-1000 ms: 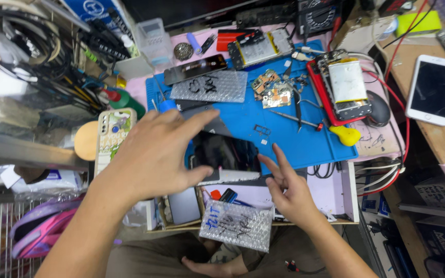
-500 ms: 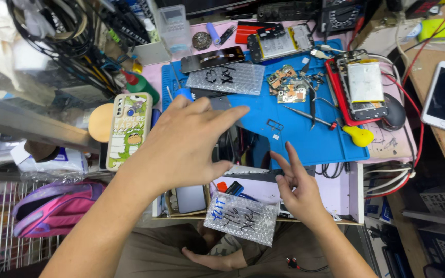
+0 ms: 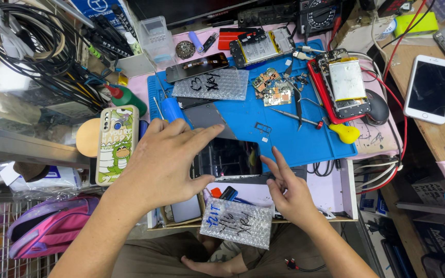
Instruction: The person applies adhesive from a tube to the internal frame of a mobile phone, picks up a new screen, and presses it into the frame.
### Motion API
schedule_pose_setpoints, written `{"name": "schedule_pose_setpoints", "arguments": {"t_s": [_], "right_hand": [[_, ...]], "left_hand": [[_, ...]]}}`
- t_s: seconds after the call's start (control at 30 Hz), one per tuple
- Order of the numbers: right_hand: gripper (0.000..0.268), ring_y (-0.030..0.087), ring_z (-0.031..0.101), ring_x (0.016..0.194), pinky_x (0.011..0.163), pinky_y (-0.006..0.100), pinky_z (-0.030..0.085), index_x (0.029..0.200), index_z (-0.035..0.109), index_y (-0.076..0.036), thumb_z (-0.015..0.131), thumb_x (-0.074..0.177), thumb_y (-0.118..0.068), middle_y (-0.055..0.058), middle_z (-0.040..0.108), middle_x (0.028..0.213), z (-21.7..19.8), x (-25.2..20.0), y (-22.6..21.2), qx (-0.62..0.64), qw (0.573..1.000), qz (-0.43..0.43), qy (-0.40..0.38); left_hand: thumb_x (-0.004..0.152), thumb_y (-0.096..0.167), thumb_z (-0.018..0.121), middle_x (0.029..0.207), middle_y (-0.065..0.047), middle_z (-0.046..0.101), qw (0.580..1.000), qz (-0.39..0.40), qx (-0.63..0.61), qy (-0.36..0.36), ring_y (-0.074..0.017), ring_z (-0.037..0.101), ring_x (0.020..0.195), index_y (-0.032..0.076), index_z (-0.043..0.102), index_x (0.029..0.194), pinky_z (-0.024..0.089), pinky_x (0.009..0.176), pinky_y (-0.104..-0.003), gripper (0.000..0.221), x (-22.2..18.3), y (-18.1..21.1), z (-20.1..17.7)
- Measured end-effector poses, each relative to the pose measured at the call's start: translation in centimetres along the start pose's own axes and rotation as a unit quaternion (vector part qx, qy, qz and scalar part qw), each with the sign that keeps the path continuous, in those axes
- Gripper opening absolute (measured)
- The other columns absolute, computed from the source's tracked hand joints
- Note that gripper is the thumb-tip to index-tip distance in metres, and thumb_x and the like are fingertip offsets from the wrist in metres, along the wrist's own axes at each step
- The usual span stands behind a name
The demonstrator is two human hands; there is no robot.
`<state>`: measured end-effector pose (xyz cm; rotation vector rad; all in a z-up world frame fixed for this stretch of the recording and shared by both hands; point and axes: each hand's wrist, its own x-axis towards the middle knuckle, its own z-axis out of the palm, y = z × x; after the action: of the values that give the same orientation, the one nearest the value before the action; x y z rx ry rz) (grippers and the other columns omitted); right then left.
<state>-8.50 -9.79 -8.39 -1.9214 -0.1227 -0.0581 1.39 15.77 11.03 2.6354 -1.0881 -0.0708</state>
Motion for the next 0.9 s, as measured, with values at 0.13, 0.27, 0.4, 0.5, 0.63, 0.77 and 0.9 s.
{"name": "schedule_pose_setpoints", "arguments": {"t_s": [0.13, 0.27, 0.4, 0.5, 0.63, 0.77, 0.9], "right_hand": [[0.082, 0.007, 0.052, 0.056, 0.054, 0.023, 0.049, 0.160, 0.023, -0.009, 0.059, 0.088, 0.007, 0.017, 0.059, 0.149, 0.11, -0.07, -0.06, -0.002, 1.000, 0.001, -0.002], [0.083, 0.009, 0.049, 0.054, 0.053, 0.024, 0.048, 0.159, 0.023, -0.010, 0.060, 0.087, 0.006, 0.016, 0.058, 0.150, 0.09, -0.11, -0.05, -0.024, 1.000, 0.011, -0.008], [0.083, 0.009, 0.048, 0.055, 0.055, 0.024, 0.049, 0.160, 0.024, -0.009, 0.061, 0.087, 0.006, 0.016, 0.058, 0.150, 0.16, -0.16, -0.14, -0.021, 1.000, -0.004, -0.006], [0.082, 0.009, 0.048, 0.055, 0.055, 0.025, 0.049, 0.159, 0.026, -0.009, 0.061, 0.087, 0.006, 0.017, 0.058, 0.150, 0.18, -0.20, -0.09, -0.020, 1.000, -0.006, -0.002], [0.082, 0.009, 0.050, 0.054, 0.054, 0.025, 0.048, 0.159, 0.026, -0.009, 0.062, 0.086, 0.006, 0.017, 0.058, 0.149, 0.06, -0.23, -0.01, -0.028, 1.000, -0.010, -0.002], [0.082, 0.010, 0.050, 0.053, 0.053, 0.025, 0.049, 0.158, 0.026, -0.009, 0.062, 0.086, 0.006, 0.017, 0.058, 0.149, 0.06, -0.19, -0.04, -0.029, 1.000, -0.006, -0.003], [0.082, 0.010, 0.052, 0.053, 0.052, 0.025, 0.049, 0.158, 0.027, -0.009, 0.062, 0.086, 0.006, 0.016, 0.058, 0.149, 0.04, -0.21, 0.05, -0.029, 1.000, 0.002, -0.003]], "left_hand": [[0.060, 0.036, 0.086, 0.118, -0.005, 0.072, 1.000, 0.013, 0.002, 0.011, -0.0258, 0.060, 0.101, 0.010, 0.061, 0.136, 0.040, 0.087, -0.044, 0.084, -0.13, -0.17, 0.21], [0.060, 0.036, 0.086, 0.119, -0.005, 0.072, 1.000, 0.011, -0.001, 0.008, -0.0260, 0.060, 0.100, 0.010, 0.061, 0.135, 0.040, 0.086, -0.044, 0.083, -0.12, -0.31, 0.42], [0.060, 0.037, 0.086, 0.114, -0.006, 0.073, 1.000, 0.018, -0.002, 0.022, -0.0252, 0.060, 0.097, 0.010, 0.061, 0.135, 0.039, 0.084, -0.045, 0.084, -0.20, -0.34, 0.39], [0.061, 0.038, 0.086, 0.100, -0.008, 0.071, 1.000, 0.001, -0.009, 0.017, -0.0260, 0.060, 0.092, 0.012, 0.060, 0.137, 0.038, 0.082, -0.045, 0.084, -0.26, -0.37, 0.40], [0.062, 0.039, 0.086, 0.086, -0.009, 0.066, 1.000, -0.025, -0.016, 0.000, -0.0274, 0.059, 0.085, 0.014, 0.058, 0.139, 0.038, 0.080, -0.044, 0.086, -0.26, -0.49, 0.53], [0.063, 0.041, 0.086, 0.083, -0.010, 0.064, 1.000, -0.026, -0.009, 0.008, -0.0289, 0.059, 0.083, 0.015, 0.059, 0.139, 0.039, 0.080, -0.043, 0.085, -0.40, -0.67, 0.68], [0.063, 0.043, 0.085, 0.083, -0.009, 0.065, 1.000, -0.015, -0.012, 0.022, -0.0280, 0.059, 0.083, 0.014, 0.060, 0.138, 0.039, 0.080, -0.043, 0.084, -0.63, -0.76, 0.92]]}}
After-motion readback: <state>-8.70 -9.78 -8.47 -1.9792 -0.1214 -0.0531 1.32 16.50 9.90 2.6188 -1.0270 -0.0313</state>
